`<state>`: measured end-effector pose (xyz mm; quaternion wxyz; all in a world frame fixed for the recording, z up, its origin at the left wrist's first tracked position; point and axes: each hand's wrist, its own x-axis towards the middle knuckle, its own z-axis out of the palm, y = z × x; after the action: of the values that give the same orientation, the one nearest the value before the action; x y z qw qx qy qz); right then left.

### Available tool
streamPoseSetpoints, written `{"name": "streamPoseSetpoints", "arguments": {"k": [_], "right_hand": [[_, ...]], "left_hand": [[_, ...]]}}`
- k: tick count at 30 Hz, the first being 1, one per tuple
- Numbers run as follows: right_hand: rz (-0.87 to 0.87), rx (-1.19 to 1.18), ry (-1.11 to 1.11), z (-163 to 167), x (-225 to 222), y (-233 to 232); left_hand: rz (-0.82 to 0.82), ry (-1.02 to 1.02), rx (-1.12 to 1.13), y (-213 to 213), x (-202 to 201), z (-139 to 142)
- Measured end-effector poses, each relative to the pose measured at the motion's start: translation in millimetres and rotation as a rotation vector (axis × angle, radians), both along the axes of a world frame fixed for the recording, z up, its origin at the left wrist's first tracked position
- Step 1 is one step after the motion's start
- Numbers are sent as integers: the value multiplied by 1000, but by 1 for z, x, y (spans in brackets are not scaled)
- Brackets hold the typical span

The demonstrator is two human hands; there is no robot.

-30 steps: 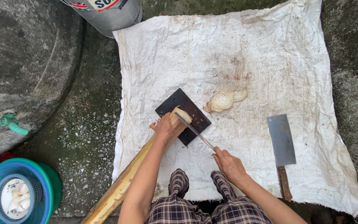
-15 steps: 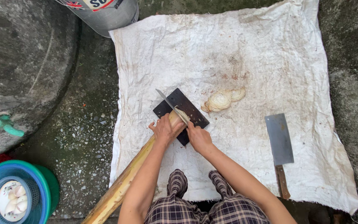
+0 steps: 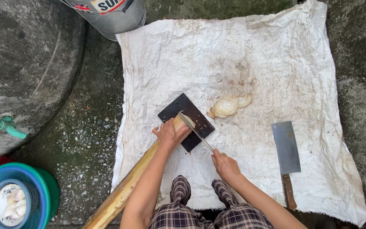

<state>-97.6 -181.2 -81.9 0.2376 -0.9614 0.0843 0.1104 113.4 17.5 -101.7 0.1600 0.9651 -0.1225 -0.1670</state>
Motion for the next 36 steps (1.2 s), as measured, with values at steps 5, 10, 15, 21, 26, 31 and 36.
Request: {"name": "streamPoseSetpoints", "arguments": {"k": [5, 10, 15, 21, 26, 31, 36], "right_hand": [[-10, -40, -31, -8, 36, 8], [-12, 39, -12, 11, 61, 14], [4, 69, 24, 16, 90, 22], [-40, 40, 7, 4, 105, 27], [-62, 46, 11, 1, 105, 22], [-310, 321, 51, -1, 84, 3], [-232, 387, -260, 10, 38, -19]], "left_hand": [[26, -145, -11, 3, 5, -4], [30, -197, -16, 9, 8, -2], [-1, -344, -19, 3, -2, -3], [26, -266, -36, 2, -9, -4], [26, -179, 11, -7, -15, 2], [-7, -95, 16, -16, -28, 2], [-16, 109, 5, -16, -18, 5]]}}
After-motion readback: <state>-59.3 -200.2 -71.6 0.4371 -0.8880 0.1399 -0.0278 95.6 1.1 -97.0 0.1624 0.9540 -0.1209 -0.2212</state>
